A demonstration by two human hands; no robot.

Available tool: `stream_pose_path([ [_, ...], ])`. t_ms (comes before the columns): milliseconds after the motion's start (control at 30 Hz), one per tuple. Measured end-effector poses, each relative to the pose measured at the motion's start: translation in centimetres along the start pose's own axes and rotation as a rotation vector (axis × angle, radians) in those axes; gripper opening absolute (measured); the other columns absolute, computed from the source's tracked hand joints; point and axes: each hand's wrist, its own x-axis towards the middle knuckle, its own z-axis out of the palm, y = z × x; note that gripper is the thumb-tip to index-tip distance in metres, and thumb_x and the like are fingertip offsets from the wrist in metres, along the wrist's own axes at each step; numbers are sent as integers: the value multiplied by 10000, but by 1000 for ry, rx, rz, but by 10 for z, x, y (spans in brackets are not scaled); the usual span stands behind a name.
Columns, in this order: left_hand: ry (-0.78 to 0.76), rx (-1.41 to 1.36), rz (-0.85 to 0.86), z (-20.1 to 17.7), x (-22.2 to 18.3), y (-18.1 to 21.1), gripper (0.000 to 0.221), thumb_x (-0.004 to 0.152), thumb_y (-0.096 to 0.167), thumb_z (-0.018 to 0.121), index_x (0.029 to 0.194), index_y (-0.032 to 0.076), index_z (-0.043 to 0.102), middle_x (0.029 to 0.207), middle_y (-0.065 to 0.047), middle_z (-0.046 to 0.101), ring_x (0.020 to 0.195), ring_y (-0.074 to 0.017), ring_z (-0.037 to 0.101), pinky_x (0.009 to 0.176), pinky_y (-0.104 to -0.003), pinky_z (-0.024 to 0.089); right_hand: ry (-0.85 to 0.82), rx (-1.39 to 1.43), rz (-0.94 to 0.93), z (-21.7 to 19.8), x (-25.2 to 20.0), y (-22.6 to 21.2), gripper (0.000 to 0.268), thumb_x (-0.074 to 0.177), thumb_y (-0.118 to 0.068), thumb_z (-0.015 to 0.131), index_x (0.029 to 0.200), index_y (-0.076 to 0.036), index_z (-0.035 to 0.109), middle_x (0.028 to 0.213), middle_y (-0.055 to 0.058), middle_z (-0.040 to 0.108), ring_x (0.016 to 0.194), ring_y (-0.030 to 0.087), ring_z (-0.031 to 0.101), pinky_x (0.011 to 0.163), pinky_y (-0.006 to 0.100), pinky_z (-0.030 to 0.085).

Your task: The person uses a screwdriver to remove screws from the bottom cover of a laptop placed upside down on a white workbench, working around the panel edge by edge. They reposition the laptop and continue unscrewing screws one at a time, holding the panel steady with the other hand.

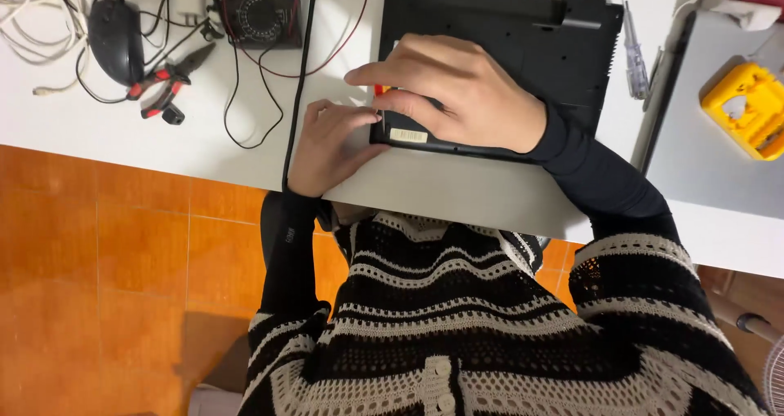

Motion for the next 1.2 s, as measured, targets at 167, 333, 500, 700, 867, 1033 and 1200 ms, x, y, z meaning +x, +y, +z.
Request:
stream_pose_path([
  [167,10,16,0,-1,1,0,454,890,267,890,1235,122,633,1190,-22,682,1122,-219,644,1053,-418,397,-12,-7,-43,-3,5,-4,259,1056,-149,751,1282,-34,703,1012,88,692,837,199,676,753,339,571],
  [333,-1,23,50,0,-1,-5,365,877,264,892,1145,129,684,1193,-32,681,1134,-229,640,1043,-432,404,-40,-58,-38,1,-2,-5,224,1131,-119,682,1344,-54,656,1114,64,703,919,148,697,817,272,591],
  [500,95,73,127,22,-21,-24,389,859,213,857,1169,71,671,1142,-117,674,1076,-329,625,1016,-485,426,-53,-270,-135,22,-19,-7,286,1026,-192,677,1309,-148,679,1116,99,660,876,152,688,723,266,606],
  [700,50,44,101,10,1,-12,377,831,186,809,1162,74,669,1145,-107,703,1028,-300,644,979,-476,416,-27,-97,-103,17,-8,-24,416,1007,-130,606,1422,-108,616,1204,62,633,1017,187,688,906,323,635],
  [867,2,19,1,5,3,-7,302,819,193,800,1077,98,674,1053,-32,691,990,-249,644,977,-439,424,-24,-90,-52,12,-1,-33,374,960,-144,686,1333,-125,679,1047,78,612,917,228,674,828,364,596],
  [1033,112,5,110,4,4,-2,320,813,174,818,1092,107,676,1027,-35,655,938,-258,611,947,-415,426,44,88,-12,7,3,-39,419,1022,-79,684,1431,-84,596,1133,60,615,1007,231,679,882,369,597],
  [1200,97,-23,92,-3,9,7,330,813,160,827,1100,97,676,1007,-18,658,880,-224,615,919,-408,424,17,22,28,11,-3,-37,380,974,-97,741,1345,-92,658,1052,66,595,898,221,662,785,367,584],
])
